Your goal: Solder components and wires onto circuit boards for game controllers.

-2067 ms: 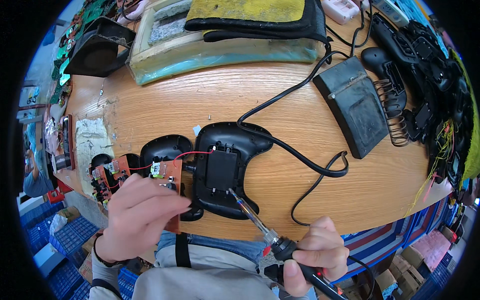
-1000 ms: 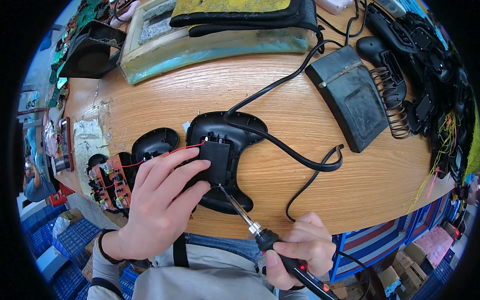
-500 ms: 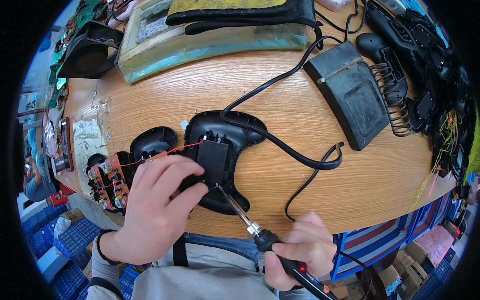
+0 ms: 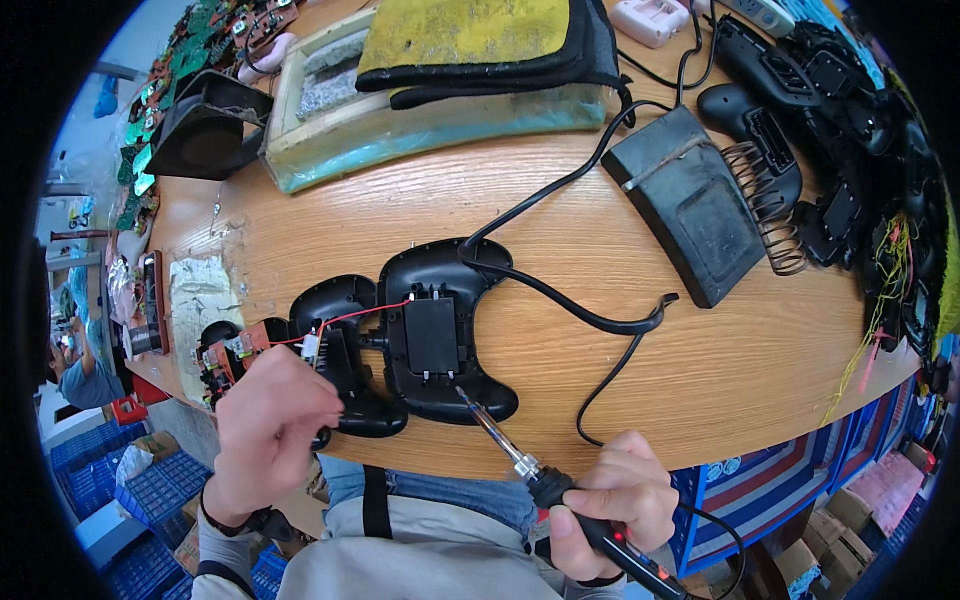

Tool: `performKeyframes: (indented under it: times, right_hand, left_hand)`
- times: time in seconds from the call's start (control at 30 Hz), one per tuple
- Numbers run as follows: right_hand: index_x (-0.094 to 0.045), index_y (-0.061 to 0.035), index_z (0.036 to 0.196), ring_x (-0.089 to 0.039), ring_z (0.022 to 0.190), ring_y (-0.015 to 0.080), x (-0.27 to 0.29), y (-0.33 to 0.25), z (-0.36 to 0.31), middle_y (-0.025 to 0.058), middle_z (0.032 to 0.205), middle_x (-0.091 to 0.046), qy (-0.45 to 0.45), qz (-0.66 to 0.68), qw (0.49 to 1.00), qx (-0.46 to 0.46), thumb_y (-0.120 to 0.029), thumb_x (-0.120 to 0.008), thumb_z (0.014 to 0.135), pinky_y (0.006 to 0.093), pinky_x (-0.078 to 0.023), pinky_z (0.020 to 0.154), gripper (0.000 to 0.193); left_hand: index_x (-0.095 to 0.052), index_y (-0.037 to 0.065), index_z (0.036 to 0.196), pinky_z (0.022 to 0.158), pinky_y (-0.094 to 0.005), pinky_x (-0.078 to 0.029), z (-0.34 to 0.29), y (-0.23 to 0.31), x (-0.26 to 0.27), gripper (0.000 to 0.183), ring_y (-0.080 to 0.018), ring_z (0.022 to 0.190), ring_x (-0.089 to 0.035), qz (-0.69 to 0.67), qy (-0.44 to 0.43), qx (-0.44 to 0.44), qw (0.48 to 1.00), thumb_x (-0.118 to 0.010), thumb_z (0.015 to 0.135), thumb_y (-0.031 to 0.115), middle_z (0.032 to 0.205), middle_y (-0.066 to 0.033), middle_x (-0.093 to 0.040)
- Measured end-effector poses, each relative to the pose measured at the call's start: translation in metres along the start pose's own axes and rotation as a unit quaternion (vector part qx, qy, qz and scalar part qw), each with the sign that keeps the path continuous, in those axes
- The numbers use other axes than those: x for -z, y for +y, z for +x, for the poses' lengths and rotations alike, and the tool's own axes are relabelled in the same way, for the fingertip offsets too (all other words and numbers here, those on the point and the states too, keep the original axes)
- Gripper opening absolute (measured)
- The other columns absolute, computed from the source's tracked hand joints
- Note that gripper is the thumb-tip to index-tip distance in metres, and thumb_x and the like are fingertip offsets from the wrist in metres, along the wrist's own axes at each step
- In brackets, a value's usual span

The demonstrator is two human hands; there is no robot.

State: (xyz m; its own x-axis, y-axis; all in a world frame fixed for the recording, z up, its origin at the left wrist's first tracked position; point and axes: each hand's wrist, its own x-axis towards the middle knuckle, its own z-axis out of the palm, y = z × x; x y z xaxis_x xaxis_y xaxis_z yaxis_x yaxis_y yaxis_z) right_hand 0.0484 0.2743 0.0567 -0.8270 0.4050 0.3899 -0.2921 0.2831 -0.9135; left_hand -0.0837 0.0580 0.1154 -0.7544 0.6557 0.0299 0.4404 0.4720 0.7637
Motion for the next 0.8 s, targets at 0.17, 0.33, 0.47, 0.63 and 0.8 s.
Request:
performKeyframes:
  times: [0.17,0.33,0.47,0.63,0.8]
  right_hand:
    - [-0.05,-0.0044,0.07,-0.036,0.036,0.0144,0.0,-0.002,0.0,0.003,0.043,-0.043,0.02,0.021,0.999,0.013,-0.01,-0.066,0.062,0.0292,-0.026,0.046,0.019]
    - [-0.044,-0.0049,0.072,-0.031,0.049,0.0117,0.008,-0.004,-0.01,0.0031,0.057,-0.042,0.008,0.009,1.0,-0.011,-0.018,-0.063,0.067,0.0306,-0.025,0.055,0.024]
    - [-0.044,-0.0045,0.072,-0.032,0.049,0.0119,0.006,0.0,-0.012,0.0036,0.058,-0.042,0.028,0.002,1.0,-0.006,-0.018,-0.062,0.068,0.0303,-0.026,0.055,0.023]
    - [-0.044,-0.0043,0.072,-0.033,0.05,0.0121,0.001,-0.001,-0.011,0.0039,0.059,-0.043,0.05,0.0,0.999,0.002,-0.019,-0.062,0.068,0.0301,-0.026,0.054,0.023]
    - [-0.045,-0.0042,0.072,-0.033,0.05,0.0123,0.003,0.0,-0.013,0.0042,0.059,-0.043,0.054,0.002,0.999,0.001,-0.019,-0.062,0.068,0.0304,-0.026,0.054,0.023]
  left_hand:
    - [-0.057,0.004,0.079,0.054,-0.0299,-0.039,0.018,0.018,0.003,0.026,-0.0214,0.062,-0.048,0.155,-0.133,-0.137,0.969,-0.058,0.054,-0.005,0.073,-0.0057,-0.055]
    - [-0.056,0.006,0.085,0.055,-0.0286,-0.036,0.012,-0.008,-0.018,0.021,-0.0162,0.074,-0.054,0.113,-0.064,-0.181,0.975,-0.057,0.065,0.002,0.076,-0.0019,-0.053]
    - [-0.056,0.006,0.083,0.053,-0.0275,-0.034,0.001,-0.027,-0.031,0.02,-0.0168,0.062,-0.053,0.053,-0.008,-0.17,0.984,-0.058,0.064,0.0,0.074,-0.0018,-0.054]
    - [-0.055,0.01,0.086,0.05,-0.0238,-0.033,0.012,-0.02,-0.029,0.019,-0.0116,0.056,-0.049,0.116,-0.055,-0.245,0.961,-0.057,0.068,0.007,0.071,0.0003,-0.048]
    - [-0.052,0.014,0.087,0.04,-0.0188,-0.032,0.018,-0.016,-0.036,0.014,-0.0041,0.053,-0.047,0.19,-0.085,-0.294,0.933,-0.055,0.073,0.014,0.067,0.0021,-0.038]
